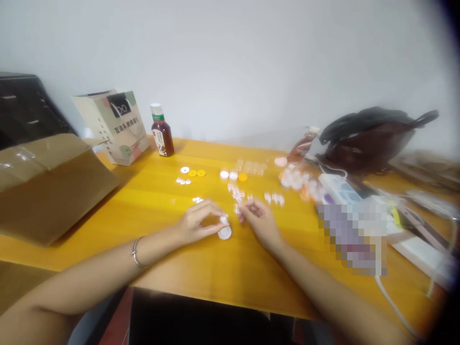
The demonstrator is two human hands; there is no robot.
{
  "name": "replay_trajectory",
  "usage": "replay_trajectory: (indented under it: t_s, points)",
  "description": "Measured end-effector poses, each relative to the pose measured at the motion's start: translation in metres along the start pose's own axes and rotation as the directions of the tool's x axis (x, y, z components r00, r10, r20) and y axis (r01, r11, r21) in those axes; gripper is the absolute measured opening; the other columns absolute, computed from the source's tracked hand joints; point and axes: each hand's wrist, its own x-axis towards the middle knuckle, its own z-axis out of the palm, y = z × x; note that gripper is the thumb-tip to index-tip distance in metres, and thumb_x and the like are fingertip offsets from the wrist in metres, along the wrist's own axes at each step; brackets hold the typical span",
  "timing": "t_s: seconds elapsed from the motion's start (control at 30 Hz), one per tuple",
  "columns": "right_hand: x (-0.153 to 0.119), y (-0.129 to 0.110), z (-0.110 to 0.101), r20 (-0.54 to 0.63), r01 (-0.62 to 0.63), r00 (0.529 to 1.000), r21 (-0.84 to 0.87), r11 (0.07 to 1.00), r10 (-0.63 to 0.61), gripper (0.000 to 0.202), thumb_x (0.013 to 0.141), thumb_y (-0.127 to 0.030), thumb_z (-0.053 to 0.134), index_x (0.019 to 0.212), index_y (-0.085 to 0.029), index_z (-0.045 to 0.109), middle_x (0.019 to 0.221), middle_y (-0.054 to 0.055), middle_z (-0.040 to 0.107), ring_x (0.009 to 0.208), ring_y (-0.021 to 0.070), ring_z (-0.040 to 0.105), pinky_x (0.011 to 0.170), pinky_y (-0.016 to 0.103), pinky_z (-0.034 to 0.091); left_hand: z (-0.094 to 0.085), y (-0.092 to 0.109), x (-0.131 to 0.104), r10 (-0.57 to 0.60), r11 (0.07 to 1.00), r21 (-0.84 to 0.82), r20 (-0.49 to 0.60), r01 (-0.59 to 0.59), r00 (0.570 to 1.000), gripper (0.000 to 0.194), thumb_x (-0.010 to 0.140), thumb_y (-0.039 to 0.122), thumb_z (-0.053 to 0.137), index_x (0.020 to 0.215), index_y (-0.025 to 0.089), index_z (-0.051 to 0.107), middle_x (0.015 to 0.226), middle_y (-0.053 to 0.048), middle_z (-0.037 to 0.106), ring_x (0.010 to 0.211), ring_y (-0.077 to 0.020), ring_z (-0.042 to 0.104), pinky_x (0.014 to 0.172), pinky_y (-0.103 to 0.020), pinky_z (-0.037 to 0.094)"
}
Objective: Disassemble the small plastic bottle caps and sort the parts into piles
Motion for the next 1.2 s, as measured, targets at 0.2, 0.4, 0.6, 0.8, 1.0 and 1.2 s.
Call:
replay_trajectory:
  t_s: [0.2,0.4,0.6,0.8,1.0,1.2]
  points:
    - [0.03,0.014,-0.033,-0.172,0.17,0.944,-0.482,0.859,-0.283,0.024,0.076,-0.04,0.058,0.078,-0.018,0.068,0.075,0.004,0.062,0.07,0.0163,0.054,0.067,0.031,0.043,0.004,-0.003,-0.001,-0.085,0.996,-0.009,-0.008,0.085,0.996,0.024,0.075,0.014,0.064,0.098,0.014,0.057,0.092,-0.009,0.063,0.087,-0.016,0.059,0.076,-0.031,0.049]
    - [0.045,0.032,-0.04,-0.091,0.146,0.939,-0.765,0.627,-0.331,0.02,0.076,-0.035,0.06,0.079,-0.021,0.073,0.08,0.007,0.054,0.083,0.0231,0.049,0.076,0.038,0.039,0.006,-0.004,0.0,-0.141,0.989,-0.048,-0.011,0.14,0.99,0.024,0.076,0.015,0.062,0.1,0.015,0.057,0.096,-0.009,0.063,0.092,-0.0165,0.059,0.081,-0.032,0.048]
    - [0.045,0.039,-0.038,-0.091,0.078,0.959,-0.824,0.561,-0.268,0.018,0.076,-0.038,0.06,0.083,-0.027,0.074,0.085,0.007,0.053,0.089,0.0253,0.047,0.078,0.041,0.037,0.006,-0.003,-0.002,-0.222,0.972,-0.083,-0.001,0.221,0.975,0.024,0.077,0.017,0.062,0.101,0.015,0.057,0.097,-0.009,0.063,0.09,-0.0161,0.059,0.08,-0.032,0.049]
    - [0.042,0.034,-0.035,-0.096,0.093,0.956,-0.798,0.596,-0.278,0.023,0.073,-0.042,0.062,0.087,-0.027,0.072,0.085,0.006,0.054,0.089,0.0247,0.048,0.079,0.041,0.037,0.012,0.0,-0.004,-0.476,0.824,-0.314,0.07,0.472,0.877,0.023,0.081,0.021,0.057,0.103,0.014,0.058,0.097,-0.009,0.062,0.088,-0.0149,0.061,0.079,-0.028,0.051]
    - [0.03,0.021,-0.023,-0.046,0.236,0.921,-0.724,0.649,-0.386,0.019,0.078,-0.037,0.058,0.085,-0.025,0.07,0.086,0.005,0.056,0.088,0.022,0.051,0.081,0.04,0.038,0.01,0.006,0.006,-0.553,0.764,-0.333,0.103,0.553,0.827,0.027,0.086,0.024,0.051,0.11,0.017,0.061,0.091,-0.007,0.06,0.085,-0.014,0.057,0.082,-0.029,0.045]
    - [0.01,0.003,-0.012,0.127,0.448,0.88,-0.544,0.71,-0.458,0.019,0.082,-0.029,0.053,0.095,-0.024,0.066,0.089,0.005,0.055,0.088,0.0195,0.054,0.082,0.037,0.042,0.008,0.003,0.007,-0.586,0.633,-0.486,0.206,0.602,0.783,0.027,0.084,0.025,0.054,0.109,0.017,0.059,0.089,-0.005,0.062,0.085,-0.0141,0.057,0.082,-0.028,0.044]
